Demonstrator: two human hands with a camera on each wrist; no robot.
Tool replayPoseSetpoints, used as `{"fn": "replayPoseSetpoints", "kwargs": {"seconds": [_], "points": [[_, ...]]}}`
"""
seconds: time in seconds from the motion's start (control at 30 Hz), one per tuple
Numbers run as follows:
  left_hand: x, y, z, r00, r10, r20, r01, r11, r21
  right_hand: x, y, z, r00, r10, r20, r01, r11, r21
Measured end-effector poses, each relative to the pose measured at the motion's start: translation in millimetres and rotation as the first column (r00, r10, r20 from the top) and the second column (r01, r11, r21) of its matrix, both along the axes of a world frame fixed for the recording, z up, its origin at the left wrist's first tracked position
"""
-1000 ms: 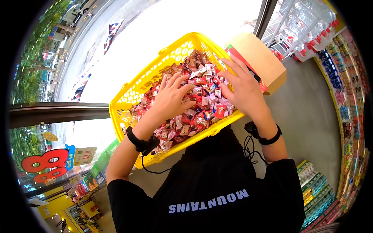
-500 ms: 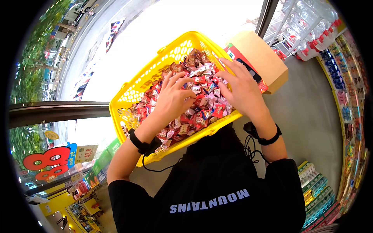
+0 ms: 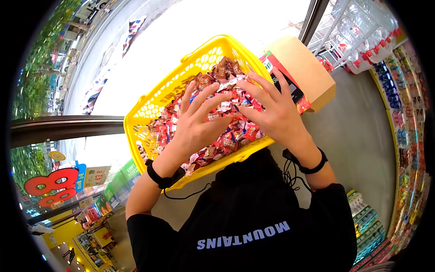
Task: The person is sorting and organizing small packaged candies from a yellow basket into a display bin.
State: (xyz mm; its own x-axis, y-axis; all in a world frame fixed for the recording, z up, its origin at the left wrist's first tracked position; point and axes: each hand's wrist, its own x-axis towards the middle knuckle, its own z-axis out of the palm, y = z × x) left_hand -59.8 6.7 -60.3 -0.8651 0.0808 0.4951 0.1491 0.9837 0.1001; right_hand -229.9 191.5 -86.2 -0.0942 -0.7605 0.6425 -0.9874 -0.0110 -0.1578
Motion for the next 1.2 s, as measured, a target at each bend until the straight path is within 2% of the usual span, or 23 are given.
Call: {"fn": "replayPoseSetpoints", "kwargs": {"seconds": [0.1,0.2,0.23,0.37,0.47,0.6,0.77,0.8,0.97,1.07,1.1,1.2], "points": [[-4,-12,-5,0.981,0.026,0.194,-0.051,0.991,0.122,0,0,4,0.999,0.004,0.043,-0.005,0.999,0.034],[-13,-22,-14,0.929,0.116,0.351,-0.184,0.969,0.166,-2,0,7,0.999,0.021,0.042,-0.026,0.991,0.135],[-13,-32,-27,0.918,0.112,0.381,-0.164,0.981,0.105,-1,0,7,0.997,0.011,0.073,-0.019,0.994,0.108],[-27,-35,-68,0.909,0.119,0.399,-0.242,0.931,0.274,3,-1,3,0.984,-0.094,0.148,0.086,0.994,0.062],[-47,-23,-68,0.891,0.195,0.409,-0.259,0.960,0.105,2,1,1,0.968,-0.186,0.170,0.175,0.982,0.074],[-48,-15,-63,0.726,0.293,0.622,-0.255,0.955,-0.153,0,2,-11,0.936,-0.229,0.269,0.213,0.973,0.086],[-15,-29,-39,0.613,0.298,0.731,-0.226,0.953,-0.200,-2,2,-6,0.915,-0.244,0.320,0.235,0.970,0.068],[-8,-32,-35,0.560,0.317,0.766,-0.216,0.948,-0.234,-1,2,-6,0.913,-0.245,0.325,0.238,0.969,0.062],[17,-31,-13,0.541,0.330,0.774,-0.250,0.941,-0.227,0,2,-6,0.897,-0.255,0.360,0.256,0.966,0.045],[22,-32,0,0.431,0.354,0.830,-0.296,0.924,-0.240,0,1,-7,0.891,-0.274,0.362,0.280,0.959,0.036],[26,-34,-2,0.456,0.359,0.814,-0.284,0.926,-0.249,0,1,-7,0.887,-0.278,0.368,0.285,0.958,0.035],[38,-36,4,0.366,0.366,0.856,-0.312,0.914,-0.258,1,1,-10,0.880,-0.280,0.383,0.291,0.956,0.029]]}}
